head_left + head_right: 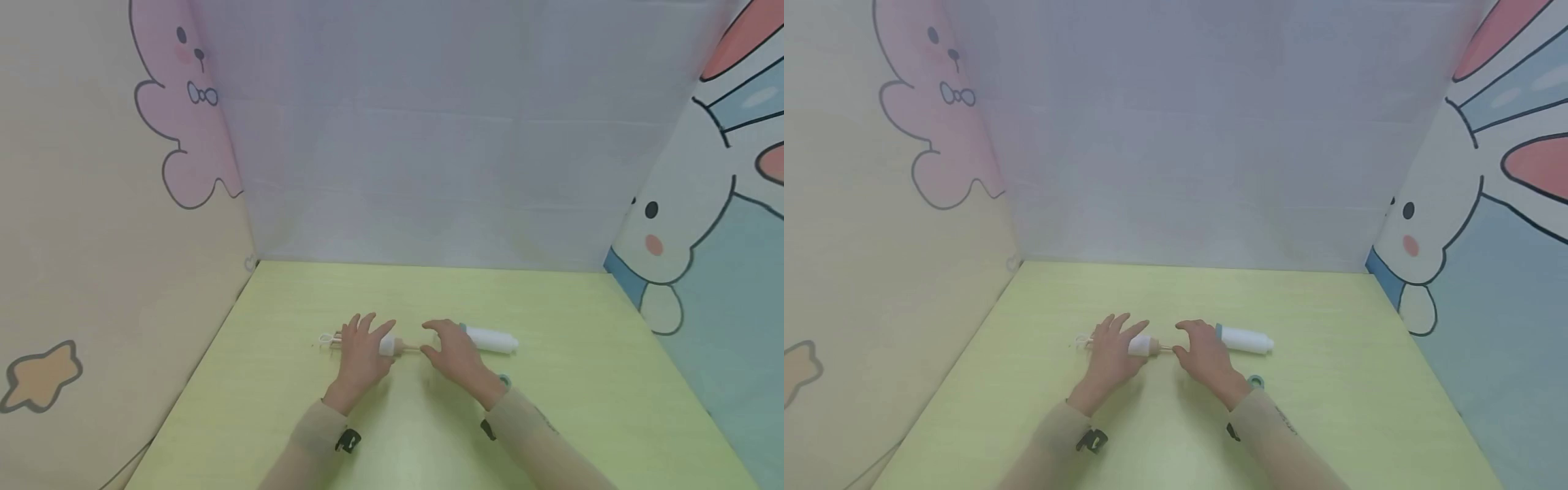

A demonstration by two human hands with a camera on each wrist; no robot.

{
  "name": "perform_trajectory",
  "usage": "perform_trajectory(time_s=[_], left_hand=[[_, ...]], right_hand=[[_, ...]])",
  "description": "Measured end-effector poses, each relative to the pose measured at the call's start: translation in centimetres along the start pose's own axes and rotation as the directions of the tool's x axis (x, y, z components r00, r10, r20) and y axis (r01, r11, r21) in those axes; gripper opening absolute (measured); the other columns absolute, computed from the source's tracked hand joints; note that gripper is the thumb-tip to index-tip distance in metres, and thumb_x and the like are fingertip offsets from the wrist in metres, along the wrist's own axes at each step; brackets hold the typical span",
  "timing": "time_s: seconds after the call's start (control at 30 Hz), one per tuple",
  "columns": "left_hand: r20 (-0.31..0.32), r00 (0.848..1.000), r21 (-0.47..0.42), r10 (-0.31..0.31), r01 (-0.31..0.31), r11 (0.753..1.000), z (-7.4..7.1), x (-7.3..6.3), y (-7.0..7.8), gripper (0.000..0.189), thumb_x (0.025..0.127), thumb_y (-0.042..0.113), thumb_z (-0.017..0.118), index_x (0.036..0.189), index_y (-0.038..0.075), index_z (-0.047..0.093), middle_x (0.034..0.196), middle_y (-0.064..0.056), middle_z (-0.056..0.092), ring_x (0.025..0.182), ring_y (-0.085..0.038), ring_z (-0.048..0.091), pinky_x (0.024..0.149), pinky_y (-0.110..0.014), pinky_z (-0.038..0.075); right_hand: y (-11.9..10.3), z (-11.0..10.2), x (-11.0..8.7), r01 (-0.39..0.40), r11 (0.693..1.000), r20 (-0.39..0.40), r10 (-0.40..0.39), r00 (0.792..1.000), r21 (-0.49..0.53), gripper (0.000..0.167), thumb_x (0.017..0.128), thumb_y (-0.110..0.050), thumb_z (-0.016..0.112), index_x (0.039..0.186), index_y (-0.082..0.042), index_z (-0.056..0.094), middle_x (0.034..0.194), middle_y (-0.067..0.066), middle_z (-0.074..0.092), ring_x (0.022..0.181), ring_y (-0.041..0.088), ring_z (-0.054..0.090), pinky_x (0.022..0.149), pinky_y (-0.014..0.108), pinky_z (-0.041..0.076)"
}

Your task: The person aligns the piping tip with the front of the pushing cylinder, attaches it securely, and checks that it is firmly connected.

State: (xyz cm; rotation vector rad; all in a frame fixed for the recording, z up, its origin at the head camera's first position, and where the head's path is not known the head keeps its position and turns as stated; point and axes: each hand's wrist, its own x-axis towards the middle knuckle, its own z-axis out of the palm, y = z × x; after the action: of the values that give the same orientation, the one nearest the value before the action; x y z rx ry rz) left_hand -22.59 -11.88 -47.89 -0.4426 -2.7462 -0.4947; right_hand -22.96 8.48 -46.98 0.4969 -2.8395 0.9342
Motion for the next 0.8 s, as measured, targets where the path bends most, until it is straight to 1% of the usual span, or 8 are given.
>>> perform_trajectory(time_s=[0.13, 0.23, 0.37, 0.47, 0.57, 0.63, 0.73, 0.8], left_hand=[[-0.058, 0.996, -0.081, 0.064, -0.068, 0.994, 0.4, -0.1, 1.5, 0.061, 0.065, 0.021, 0.086, 0.122, 0.016, 0.066, 0.126, -0.018, 0.054, 0.122, -0.044, 0.039, 0.1, -0.056, 0.03], [-0.065, 0.993, -0.138, 0.097, -0.105, 0.985, 1.3, -0.1, 2.5, 0.058, 0.066, 0.02, 0.086, 0.12, 0.015, 0.066, 0.122, -0.018, 0.056, 0.119, -0.04, 0.043, 0.097, -0.051, 0.036], [-0.017, 0.995, -0.185, 0.1, -0.101, 0.978, 2.8, -0.4, 3.9, 0.06, 0.069, 0.022, 0.084, 0.125, 0.016, 0.064, 0.122, -0.016, 0.056, 0.116, -0.037, 0.045, 0.091, -0.049, 0.041], [0.013, 0.995, -0.207, 0.094, -0.089, 0.974, 3.5, -0.6, 4.8, 0.061, 0.07, 0.023, 0.083, 0.128, 0.017, 0.062, 0.121, -0.016, 0.056, 0.115, -0.036, 0.046, 0.089, -0.048, 0.043], [0.017, 0.995, -0.215, 0.099, -0.093, 0.972, 4.1, -0.6, 5.7, 0.063, 0.07, 0.023, 0.084, 0.128, 0.017, 0.062, 0.118, -0.015, 0.058, 0.111, -0.034, 0.048, 0.089, -0.045, 0.043], [0.02, 0.994, -0.202, 0.11, -0.104, 0.974, 4.5, -0.6, 6.1, 0.064, 0.069, 0.025, 0.084, 0.129, 0.017, 0.061, 0.116, -0.013, 0.059, 0.109, -0.032, 0.05, 0.091, -0.044, 0.041], [0.039, 0.992, -0.196, 0.116, -0.106, 0.975, 4.9, -0.6, 6.6, 0.066, 0.069, 0.026, 0.083, 0.13, 0.017, 0.06, 0.114, -0.011, 0.06, 0.108, -0.029, 0.053, 0.094, -0.044, 0.039], [0.06, 0.992, -0.196, 0.109, -0.096, 0.976, 5.2, -0.6, 6.9, 0.066, 0.07, 0.026, 0.083, 0.131, 0.018, 0.06, 0.114, -0.01, 0.06, 0.107, -0.027, 0.053, 0.094, -0.043, 0.039]], right_hand=[[1.8, -1.2, -1.2, 0.008, 1.0, 0.004, -0.008, 1.0, -0.022, 0.041, 0.084, -0.015, 0.073, 0.121, -0.003, 0.061, 0.121, 0.014, 0.06, 0.117, 0.035, 0.051, 0.096, 0.047, 0.039], [3.0, -1.9, -1.9, 0.014, 1.0, 0.015, -0.013, 1.0, -0.023, 0.042, 0.083, -0.013, 0.073, 0.121, -0.001, 0.061, 0.12, 0.015, 0.061, 0.117, 0.038, 0.05, 0.096, 0.049, 0.039], [4.1, -2.5, -2.9, 0.013, 1.0, 0.022, -0.013, 1.0, 0.0, 0.042, 0.082, -0.01, 0.074, 0.121, 0.001, 0.061, 0.118, 0.015, 0.061, 0.111, 0.035, 0.054, 0.092, 0.049, 0.042], [4.7, -3.0, -3.4, 0.017, 1.0, 0.025, -0.017, 1.0, 0.002, 0.042, 0.082, -0.01, 0.074, 0.12, 0.002, 0.061, 0.118, 0.016, 0.062, 0.112, 0.036, 0.054, 0.094, 0.05, 0.041], [5.2, -3.3, -3.8, 0.017, 1.0, 0.021, -0.017, 1.0, -0.003, 0.042, 0.081, -0.01, 0.075, 0.119, 0.003, 0.061, 0.117, 0.016, 0.062, 0.111, 0.036, 0.054, 0.094, 0.051, 0.04], [5.7, -3.4, -4.2, 0.013, 1.0, 0.014, -0.013, 1.0, -0.016, 0.042, 0.08, -0.01, 0.075, 0.117, 0.004, 0.062, 0.115, 0.017, 0.063, 0.11, 0.036, 0.055, 0.094, 0.05, 0.04], [6.5, -3.5, -4.9, 0.009, 0.999, -0.001, -0.009, 1.0, -0.034, 0.042, 0.079, -0.01, 0.076, 0.116, 0.004, 0.062, 0.113, 0.018, 0.063, 0.109, 0.037, 0.055, 0.093, 0.05, 0.041], [7.0, -3.6, -5.4, 0.009, 0.999, -0.003, -0.009, 1.0, -0.041, 0.041, 0.079, -0.01, 0.076, 0.115, 0.004, 0.063, 0.113, 0.018, 0.063, 0.108, 0.037, 0.056, 0.092, 0.051, 0.042]])
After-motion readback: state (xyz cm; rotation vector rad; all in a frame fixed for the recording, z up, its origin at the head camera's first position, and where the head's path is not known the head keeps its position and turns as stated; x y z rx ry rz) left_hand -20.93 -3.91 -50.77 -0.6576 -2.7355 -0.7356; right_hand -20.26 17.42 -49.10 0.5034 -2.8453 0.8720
